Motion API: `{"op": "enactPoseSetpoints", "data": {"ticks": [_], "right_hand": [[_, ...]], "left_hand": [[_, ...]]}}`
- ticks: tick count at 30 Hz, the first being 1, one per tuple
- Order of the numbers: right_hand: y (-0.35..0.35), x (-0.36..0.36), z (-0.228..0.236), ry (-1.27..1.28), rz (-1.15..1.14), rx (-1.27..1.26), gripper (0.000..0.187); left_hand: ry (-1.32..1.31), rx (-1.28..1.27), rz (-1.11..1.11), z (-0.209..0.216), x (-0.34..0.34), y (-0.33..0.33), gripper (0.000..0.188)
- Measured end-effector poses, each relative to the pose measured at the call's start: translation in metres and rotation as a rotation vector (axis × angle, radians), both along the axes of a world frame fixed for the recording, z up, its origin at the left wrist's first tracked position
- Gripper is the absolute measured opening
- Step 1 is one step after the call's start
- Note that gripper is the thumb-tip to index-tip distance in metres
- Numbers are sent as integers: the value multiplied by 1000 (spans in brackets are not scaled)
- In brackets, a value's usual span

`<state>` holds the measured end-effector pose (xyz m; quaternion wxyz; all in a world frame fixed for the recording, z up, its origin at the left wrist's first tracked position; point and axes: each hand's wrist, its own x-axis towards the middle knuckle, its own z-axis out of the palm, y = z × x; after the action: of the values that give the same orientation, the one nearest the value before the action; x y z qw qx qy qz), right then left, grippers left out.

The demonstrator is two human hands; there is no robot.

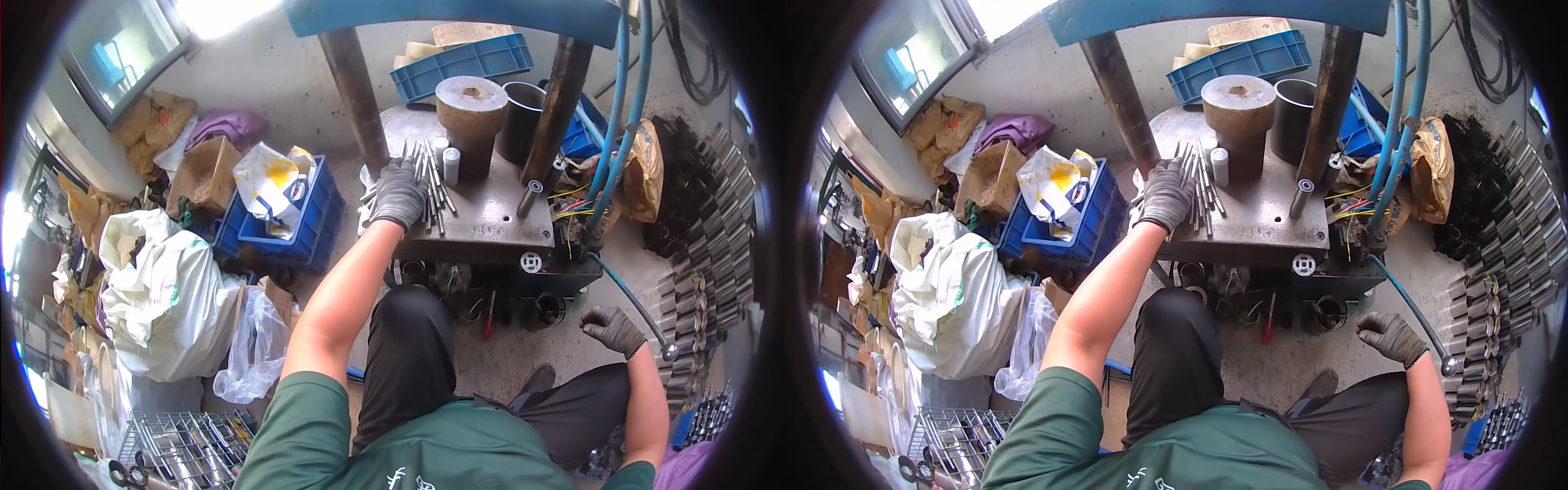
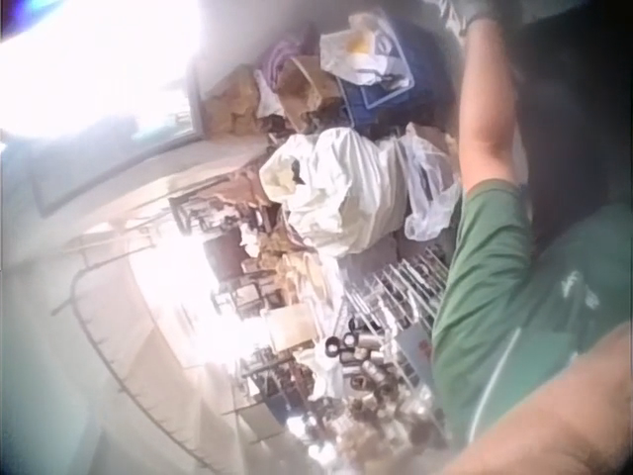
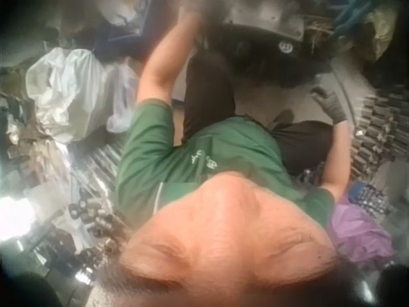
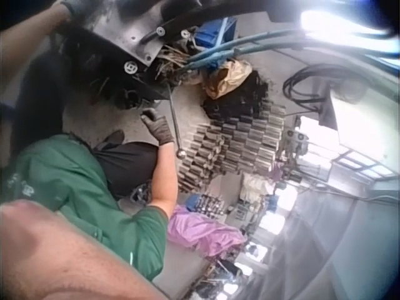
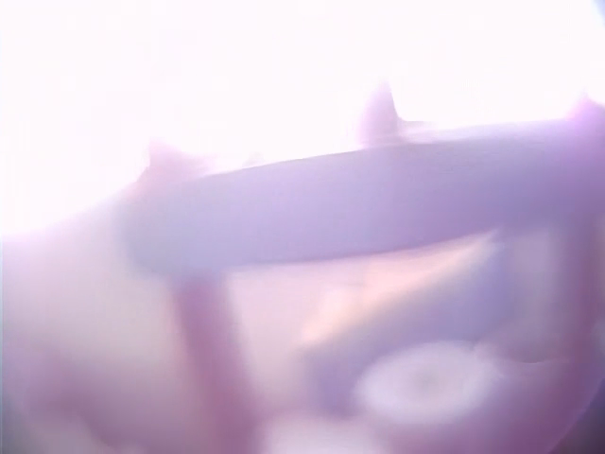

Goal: The person assembles metal rods and collars by placing them into a manual press machine and pulling a lever to join them.

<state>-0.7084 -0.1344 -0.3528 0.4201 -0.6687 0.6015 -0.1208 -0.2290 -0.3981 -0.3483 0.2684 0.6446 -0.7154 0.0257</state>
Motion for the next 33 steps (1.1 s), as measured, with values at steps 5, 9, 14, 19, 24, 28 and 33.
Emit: {"op": "enactPoseSetpoints", "data": {"ticks": [5,9,14,19,24,28,33], "right_hand": [[-7,6,-5,-111,-45,31,24],[3,0,-16,-195,-166,102,21],[8,-29,-36,-290,-224,95,33],[-12,-37,-43,-178,-210,92,27],[-10,-59,-61,-161,-279,87,24],[-11,-68,-67,-148,-263,76,26],[-4,-78,-69,-127,-281,70,27]], "left_hand": [[593,-257,-147,-27,71,62,32],[759,-316,-63,-104,152,184,11],[532,102,586,-267,214,386,14],[176,697,774,-377,237,501,53],[-35,1040,752,-354,233,457,76],[13,1153,964,-344,231,431,74],[202,1061,1186,-335,216,404,75]]}}
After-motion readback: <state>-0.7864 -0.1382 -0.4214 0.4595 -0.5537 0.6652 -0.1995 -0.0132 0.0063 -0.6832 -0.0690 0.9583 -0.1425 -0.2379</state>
